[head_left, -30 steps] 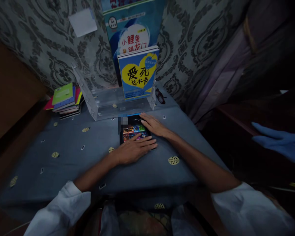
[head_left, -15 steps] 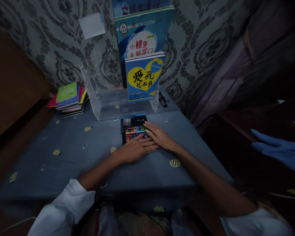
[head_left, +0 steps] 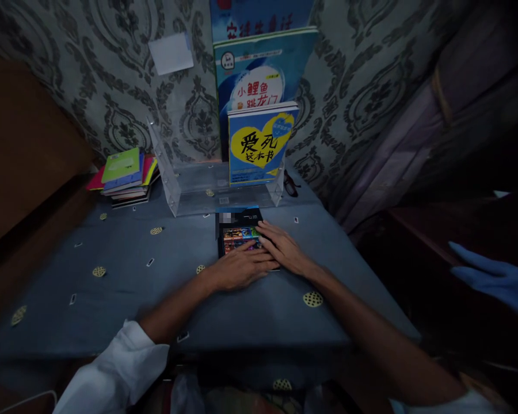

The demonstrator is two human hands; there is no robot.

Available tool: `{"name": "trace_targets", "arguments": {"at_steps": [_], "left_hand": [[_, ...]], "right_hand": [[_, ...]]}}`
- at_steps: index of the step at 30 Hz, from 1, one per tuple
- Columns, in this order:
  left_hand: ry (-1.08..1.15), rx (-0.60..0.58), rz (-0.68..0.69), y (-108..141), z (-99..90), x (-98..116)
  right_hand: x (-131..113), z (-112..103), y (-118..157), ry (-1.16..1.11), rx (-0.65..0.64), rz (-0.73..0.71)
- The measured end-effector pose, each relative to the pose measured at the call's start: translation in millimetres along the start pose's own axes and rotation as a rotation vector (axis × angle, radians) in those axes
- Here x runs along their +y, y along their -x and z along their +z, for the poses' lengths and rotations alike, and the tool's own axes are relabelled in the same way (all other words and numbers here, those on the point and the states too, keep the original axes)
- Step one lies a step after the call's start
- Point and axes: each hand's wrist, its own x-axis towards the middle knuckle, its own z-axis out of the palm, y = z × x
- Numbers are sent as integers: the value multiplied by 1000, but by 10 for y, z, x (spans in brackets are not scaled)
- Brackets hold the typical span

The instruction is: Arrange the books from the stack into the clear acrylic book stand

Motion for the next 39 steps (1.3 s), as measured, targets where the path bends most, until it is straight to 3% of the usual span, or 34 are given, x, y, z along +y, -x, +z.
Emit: {"name": "trace_targets", "arguments": {"at_steps": [6,10,14,17,22,31,39], "left_hand": [[161,41,-48,67,-57,-75],[171,97,-117,207,-62,-352],[93,173,-320,373,-61,-728],[24,243,-481,441,-45,-896],[-24,321,-559,445,13,-930],[-54,291,-604,423,44,-956],[-70,286,-614,413,49,-953]], "right_hand": [[-7,-17,16,-5,14,-11],[-16,-38,22,-17,23,-18],[-39,-67,16,-2,-5,1],[-54,-91,18,0,-25,13],[-63,-116,32,-34,-16,40],[-53,-90,-17,-52,94,48],[-225,121,-630,80,-50,-129]]}}
